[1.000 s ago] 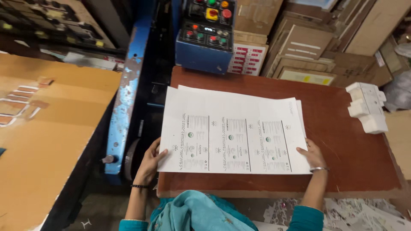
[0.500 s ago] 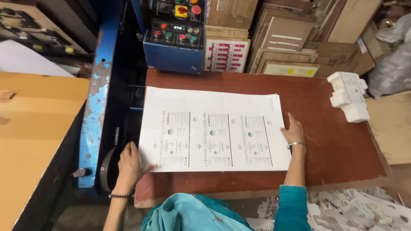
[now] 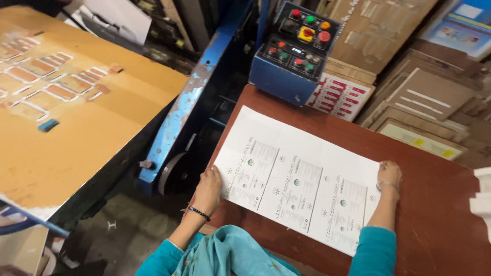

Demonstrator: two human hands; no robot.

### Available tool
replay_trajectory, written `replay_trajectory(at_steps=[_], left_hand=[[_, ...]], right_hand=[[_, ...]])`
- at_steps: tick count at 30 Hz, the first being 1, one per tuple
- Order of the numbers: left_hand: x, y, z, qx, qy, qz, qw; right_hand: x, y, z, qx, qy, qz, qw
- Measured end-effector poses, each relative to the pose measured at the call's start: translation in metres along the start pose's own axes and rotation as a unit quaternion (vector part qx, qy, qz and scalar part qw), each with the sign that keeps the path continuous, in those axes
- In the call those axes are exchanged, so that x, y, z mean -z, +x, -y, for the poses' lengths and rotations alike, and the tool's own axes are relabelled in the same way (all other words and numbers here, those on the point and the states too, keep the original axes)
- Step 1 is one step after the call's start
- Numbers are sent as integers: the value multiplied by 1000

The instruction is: The person repeatedly picks up large printed paper sheets from a table, places them onto a machine's conveyor belt, and then stacks the processed sheets back onto the table. The person handles the sheets one at a time in a repetitive loop.

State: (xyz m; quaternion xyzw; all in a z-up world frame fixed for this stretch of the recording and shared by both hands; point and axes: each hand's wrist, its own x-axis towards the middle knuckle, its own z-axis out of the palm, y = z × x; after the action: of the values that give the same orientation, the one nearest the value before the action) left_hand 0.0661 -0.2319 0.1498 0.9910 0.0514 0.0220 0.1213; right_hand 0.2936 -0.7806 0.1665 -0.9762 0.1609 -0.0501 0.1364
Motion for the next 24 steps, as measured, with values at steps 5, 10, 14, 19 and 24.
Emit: replay_trajectory(at_steps=[5, 10, 14, 19, 24], left_hand=[[5, 8, 6, -1, -22, 86, 996], [6, 16, 6, -13, -16, 102, 995], [1, 23, 3, 19, 29, 170, 985], [-3, 27, 16, -3, -20, 161, 987], [20, 21, 70, -149, -201, -132, 959]], right_hand=[[-31, -27, 20, 0, -94, -94, 991], [-57, -60, 62, 46, -63, 11, 997], [-84, -99, 106, 149, -35, 43, 987], [-102, -121, 126, 206, -23, 22, 978], [-99, -121, 119, 232, 19, -21, 972]])
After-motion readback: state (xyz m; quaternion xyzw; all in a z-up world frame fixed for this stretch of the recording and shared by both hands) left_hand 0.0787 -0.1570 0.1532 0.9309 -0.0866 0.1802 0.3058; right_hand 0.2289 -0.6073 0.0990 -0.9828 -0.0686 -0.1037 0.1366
